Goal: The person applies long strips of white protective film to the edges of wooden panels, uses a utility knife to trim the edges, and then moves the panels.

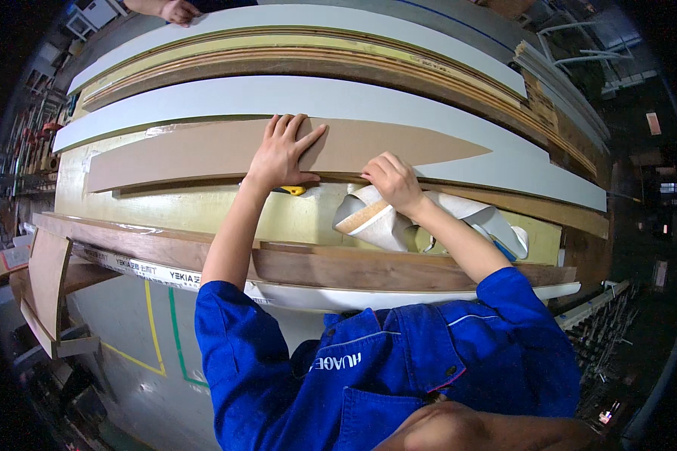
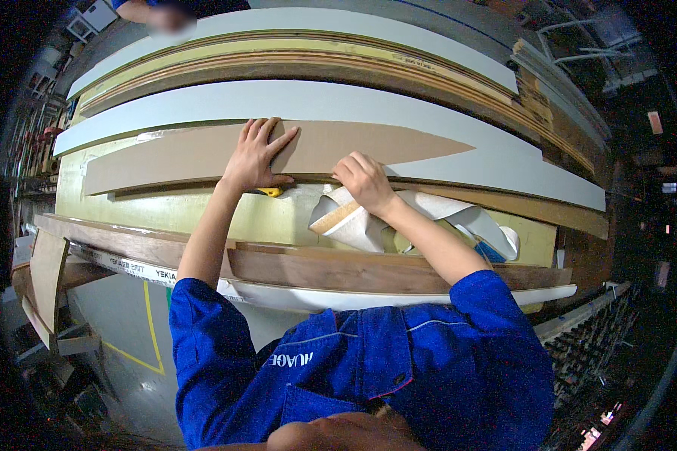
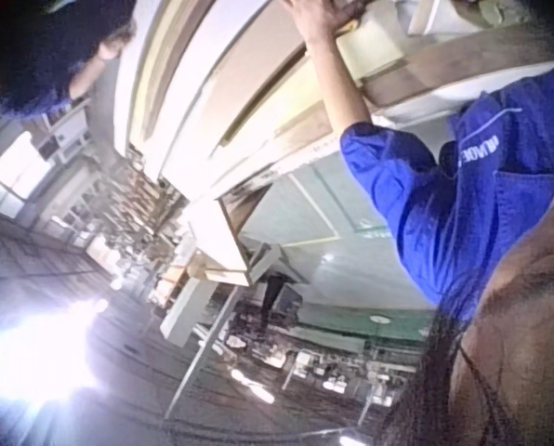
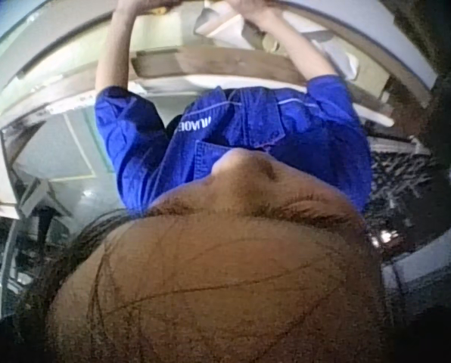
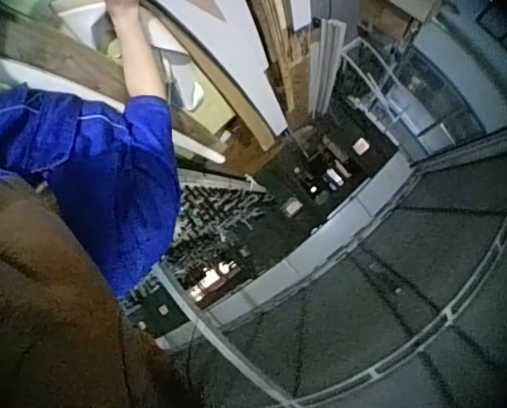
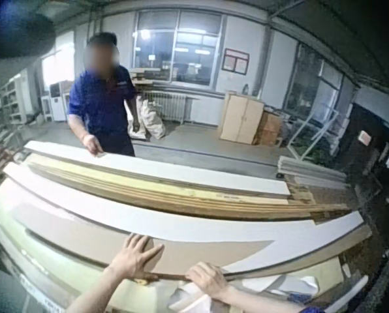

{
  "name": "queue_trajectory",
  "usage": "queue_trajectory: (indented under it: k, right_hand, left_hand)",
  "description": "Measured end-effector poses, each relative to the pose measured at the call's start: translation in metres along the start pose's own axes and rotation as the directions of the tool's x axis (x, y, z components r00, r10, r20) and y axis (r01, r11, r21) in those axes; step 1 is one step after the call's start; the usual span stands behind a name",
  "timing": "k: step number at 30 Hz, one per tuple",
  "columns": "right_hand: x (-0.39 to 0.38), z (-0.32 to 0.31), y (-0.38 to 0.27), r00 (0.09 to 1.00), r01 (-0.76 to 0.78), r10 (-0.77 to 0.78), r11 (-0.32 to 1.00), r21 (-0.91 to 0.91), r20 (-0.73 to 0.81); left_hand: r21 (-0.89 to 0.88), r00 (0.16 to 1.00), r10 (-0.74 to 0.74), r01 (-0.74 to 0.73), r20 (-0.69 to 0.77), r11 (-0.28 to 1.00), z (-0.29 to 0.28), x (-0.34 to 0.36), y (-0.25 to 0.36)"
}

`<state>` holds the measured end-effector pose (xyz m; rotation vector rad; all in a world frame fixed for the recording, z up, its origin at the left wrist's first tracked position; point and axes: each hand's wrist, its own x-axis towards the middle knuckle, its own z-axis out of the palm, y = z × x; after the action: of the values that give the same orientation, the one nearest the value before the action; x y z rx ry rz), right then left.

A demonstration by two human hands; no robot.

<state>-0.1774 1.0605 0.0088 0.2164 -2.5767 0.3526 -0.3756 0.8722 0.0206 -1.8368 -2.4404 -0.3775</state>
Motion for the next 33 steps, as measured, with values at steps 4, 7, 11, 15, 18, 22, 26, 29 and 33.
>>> queue_trajectory:
  k: [4, 7, 11, 15, 18, 22, 26, 29, 33]
  right_hand:
    - [0.004, 0.004, -0.009, 1.000, -0.014, 0.014, 1.000, -0.016, -0.007]
    - [0.004, 0.006, -0.013, 1.000, -0.005, 0.005, 0.997, -0.072, 0.008]
    - [0.002, 0.006, -0.009, 0.999, 0.038, -0.039, 0.995, -0.088, -0.009]
    - [0.003, 0.004, -0.004, 0.995, 0.100, -0.101, 0.993, -0.063, -0.012]
    - [0.002, 0.004, -0.005, 0.993, 0.116, -0.117, 0.991, -0.072, -0.024]
    - [0.002, 0.007, -0.005, 0.992, 0.125, -0.127, 0.987, -0.096, -0.010]
    - [0.002, 0.003, -0.003, 0.993, 0.118, -0.116, 0.991, -0.067, 0.031]
    - [-0.001, -0.009, -0.010, 0.996, 0.078, -0.076, 0.996, -0.039, 0.054]
    - [-0.014, -0.027, -0.033, 0.887, -0.425, 0.398, 0.902, 0.074, 0.235]
  left_hand:
    - [0.009, 1.000, -0.008, 0.008, 0.018, 1.000, 0.000, 0.000, 0.000]
    - [0.029, 0.999, -0.013, 0.012, 0.031, 0.999, 0.000, 0.000, 0.001]
    - [0.026, 0.999, -0.027, 0.026, 0.031, 0.999, 0.000, -0.001, 0.001]
    - [0.018, 1.000, -0.021, 0.021, 0.006, 1.000, 0.002, -0.003, 0.000]
    - [0.034, 1.000, -0.014, 0.015, -0.013, 0.999, 0.003, -0.004, -0.001]
    - [0.026, 1.000, -0.015, 0.015, -0.017, 1.000, 0.003, -0.004, -0.001]
    - [0.024, 1.000, -0.010, 0.011, -0.022, 1.000, 0.003, -0.004, -0.001]
    - [0.020, 1.000, -0.014, 0.014, -0.005, 1.000, 0.003, -0.005, -0.002]
    - [0.025, 1.000, -0.014, 0.015, -0.023, 1.000, 0.004, -0.004, -0.002]
